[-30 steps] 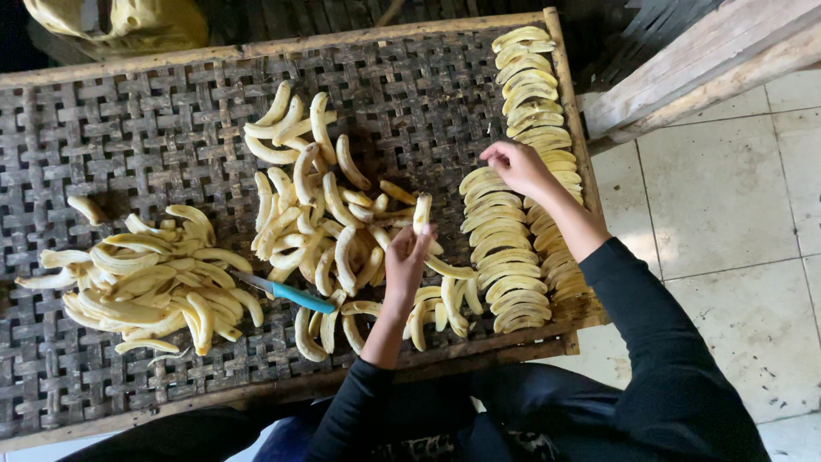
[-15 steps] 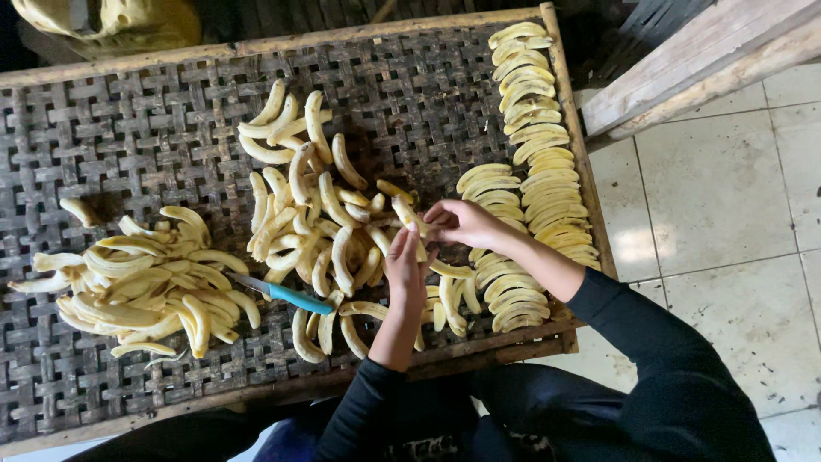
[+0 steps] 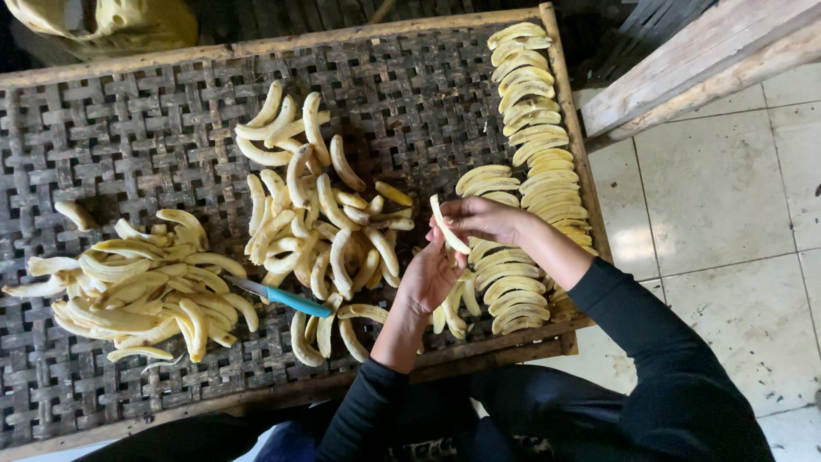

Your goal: The person sits on the floor at a woven bamboo tray holding piles of peeled banana pieces. They pick up banana pieces, use a small knife to trim and peel remaining skin and tips, and arrange the trimmed banana halves in neat rows along the right edge of the tray.

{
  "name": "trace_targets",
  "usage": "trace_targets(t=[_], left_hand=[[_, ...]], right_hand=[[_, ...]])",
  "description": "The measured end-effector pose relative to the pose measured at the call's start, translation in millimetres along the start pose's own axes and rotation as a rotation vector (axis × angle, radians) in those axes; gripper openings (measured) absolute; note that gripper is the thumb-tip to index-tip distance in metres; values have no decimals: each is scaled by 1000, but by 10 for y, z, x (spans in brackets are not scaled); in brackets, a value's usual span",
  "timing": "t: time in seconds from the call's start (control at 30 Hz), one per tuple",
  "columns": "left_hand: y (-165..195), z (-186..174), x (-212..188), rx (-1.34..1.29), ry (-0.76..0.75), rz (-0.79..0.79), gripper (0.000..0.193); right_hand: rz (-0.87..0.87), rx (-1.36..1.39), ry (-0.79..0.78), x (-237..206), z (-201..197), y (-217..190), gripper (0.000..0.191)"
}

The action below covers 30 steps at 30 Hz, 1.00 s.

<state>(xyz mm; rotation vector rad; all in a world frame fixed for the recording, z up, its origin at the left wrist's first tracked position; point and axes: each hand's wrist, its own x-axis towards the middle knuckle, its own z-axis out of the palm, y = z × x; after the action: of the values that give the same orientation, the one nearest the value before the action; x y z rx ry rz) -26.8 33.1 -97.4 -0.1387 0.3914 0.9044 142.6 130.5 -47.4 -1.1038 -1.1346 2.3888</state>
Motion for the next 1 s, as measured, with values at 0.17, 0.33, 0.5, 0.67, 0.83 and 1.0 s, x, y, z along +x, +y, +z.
trace_targets(t=[0.17, 0.33, 0.5, 0.67, 0.83, 1.0], left_hand=[[-105, -208, 127, 75, 246, 7, 34], [-109, -365, 208, 120, 124, 166, 46], [8, -283, 187, 232, 172, 264, 57], [69, -139, 99, 220, 208, 303, 57], [68, -95, 129, 299, 355, 358, 56], [-61, -102, 265, 554, 429, 658, 39]], right_hand=[[15, -112, 273, 85, -375, -236, 22], [-177, -793, 353, 227, -829, -684, 23], [-96, -1170, 415, 378, -809, -766, 20], [-113, -1193, 435, 347, -776, -742, 16], [-121, -1174, 635, 254, -553, -697, 28], [80, -722, 208, 162, -171, -327, 29]])
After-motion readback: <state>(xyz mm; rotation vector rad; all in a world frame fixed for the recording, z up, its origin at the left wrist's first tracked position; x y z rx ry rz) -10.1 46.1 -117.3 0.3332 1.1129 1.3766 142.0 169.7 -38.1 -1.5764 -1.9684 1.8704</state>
